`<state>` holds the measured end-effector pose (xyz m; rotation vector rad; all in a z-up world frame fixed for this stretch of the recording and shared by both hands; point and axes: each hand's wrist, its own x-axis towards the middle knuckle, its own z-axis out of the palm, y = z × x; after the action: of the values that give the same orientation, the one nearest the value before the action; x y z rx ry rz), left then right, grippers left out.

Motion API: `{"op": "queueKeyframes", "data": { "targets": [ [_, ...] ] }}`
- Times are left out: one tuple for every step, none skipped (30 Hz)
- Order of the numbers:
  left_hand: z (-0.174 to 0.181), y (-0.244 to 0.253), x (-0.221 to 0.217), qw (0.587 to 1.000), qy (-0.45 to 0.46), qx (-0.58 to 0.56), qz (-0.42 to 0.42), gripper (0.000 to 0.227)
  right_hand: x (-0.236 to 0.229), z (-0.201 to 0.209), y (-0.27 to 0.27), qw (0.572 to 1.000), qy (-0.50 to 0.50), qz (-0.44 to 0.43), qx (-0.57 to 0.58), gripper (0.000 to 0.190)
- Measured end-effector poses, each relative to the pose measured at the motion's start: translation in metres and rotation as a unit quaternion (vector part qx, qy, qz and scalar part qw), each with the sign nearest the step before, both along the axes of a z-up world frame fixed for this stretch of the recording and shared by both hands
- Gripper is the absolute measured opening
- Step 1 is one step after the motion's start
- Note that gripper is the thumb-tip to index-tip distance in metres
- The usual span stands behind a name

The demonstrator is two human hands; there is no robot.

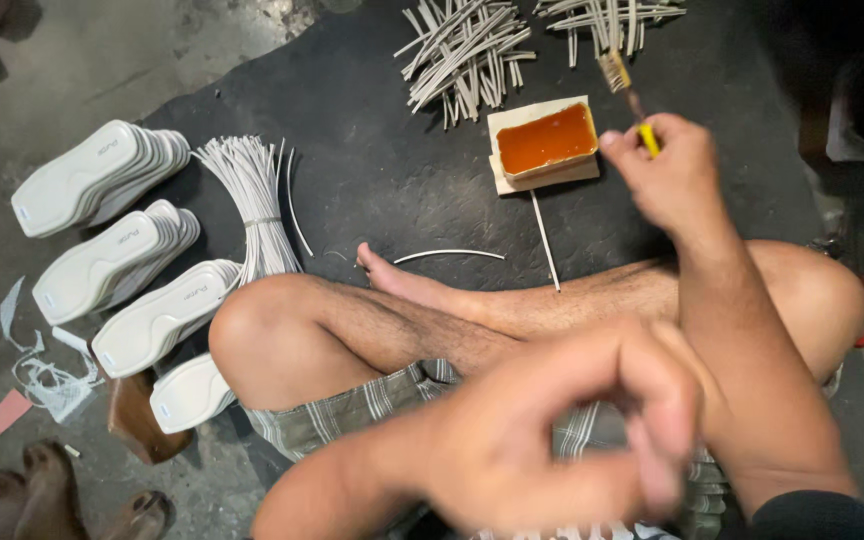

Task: The person sits on the floor and repeatedly picks up thin white cords, applies an orange adhesive to them using a brush, and places them into a pile. The person handles the cords one at a time or in small groups.

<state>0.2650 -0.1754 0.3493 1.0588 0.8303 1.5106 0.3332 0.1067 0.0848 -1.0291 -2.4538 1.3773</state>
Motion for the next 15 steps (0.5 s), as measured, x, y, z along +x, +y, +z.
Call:
{"op": "queueKeyframes", "data": {
  "targets": [
    [-0.033, 0.011, -0.006, 0.995, 0.071, -0.063, 0.029, 0.028, -0.002, -0.008, -0.005, 0.999, -0.026, 0.026, 0.002, 0.033],
    [-0.074, 0.022, -0.013, 0.968, 0.186, -0.158, 0.065, 0.029, -0.004, -0.016, -0.012, 0.997, -0.051, 0.051, 0.003, 0.038],
    [-0.122, 0.037, -0.021, 0.901, 0.325, -0.272, 0.093, 0.03, -0.004, -0.025, -0.021, 0.992, -0.088, 0.085, 0.036, 0.036],
    [-0.169, 0.044, -0.022, 0.806, 0.46, -0.353, 0.12, 0.018, -0.003, -0.036, -0.034, 0.983, -0.126, 0.117, 0.069, 0.034],
    [-0.212, 0.04, -0.021, 0.724, 0.54, -0.419, 0.097, 0.025, -0.004, -0.047, -0.046, 0.977, -0.149, 0.131, 0.082, 0.029],
    [-0.252, 0.042, -0.024, 0.688, 0.564, -0.45, 0.081, 0.022, -0.005, -0.057, -0.057, 0.97, -0.172, 0.145, 0.095, 0.025],
    [-0.283, 0.037, -0.024, 0.671, 0.592, -0.438, 0.091, 0.021, -0.004, -0.067, -0.067, 0.965, -0.178, 0.162, 0.108, 0.027],
    [-0.309, 0.033, -0.025, 0.654, 0.618, -0.425, 0.1, 0.021, -0.002, -0.077, -0.075, 0.959, -0.184, 0.179, 0.122, 0.029],
    [-0.328, 0.031, -0.025, 0.652, 0.618, -0.43, 0.086, 0.019, -0.001, -0.084, -0.081, 0.95, -0.196, 0.199, 0.143, 0.028],
    [-0.342, 0.031, -0.025, 0.65, 0.618, -0.435, 0.072, 0.018, 0.0, -0.09, -0.085, 0.939, -0.207, 0.219, 0.163, 0.027],
    [-0.352, 0.03, -0.023, 0.649, 0.617, -0.441, 0.056, 0.017, 0.001, -0.093, -0.088, 0.928, -0.22, 0.239, 0.183, 0.026],
    [-0.356, 0.029, -0.021, 0.647, 0.621, -0.442, 0.026, 0.017, 0.002, -0.094, -0.09, 0.929, -0.216, 0.242, 0.181, 0.025],
    [-0.356, 0.03, -0.023, 0.643, 0.625, -0.443, 0.0, 0.017, 0.0, -0.092, -0.089, 0.929, -0.208, 0.247, 0.181, 0.023],
    [-0.353, 0.03, -0.025, 0.638, 0.628, -0.445, -0.027, 0.018, -0.003, -0.087, -0.087, 0.929, -0.201, 0.252, 0.181, 0.022],
    [-0.348, 0.03, -0.029, 0.658, 0.615, -0.433, 0.019, 0.017, -0.006, -0.079, -0.084, 0.937, -0.208, 0.246, 0.133, 0.025]
  ]
}}
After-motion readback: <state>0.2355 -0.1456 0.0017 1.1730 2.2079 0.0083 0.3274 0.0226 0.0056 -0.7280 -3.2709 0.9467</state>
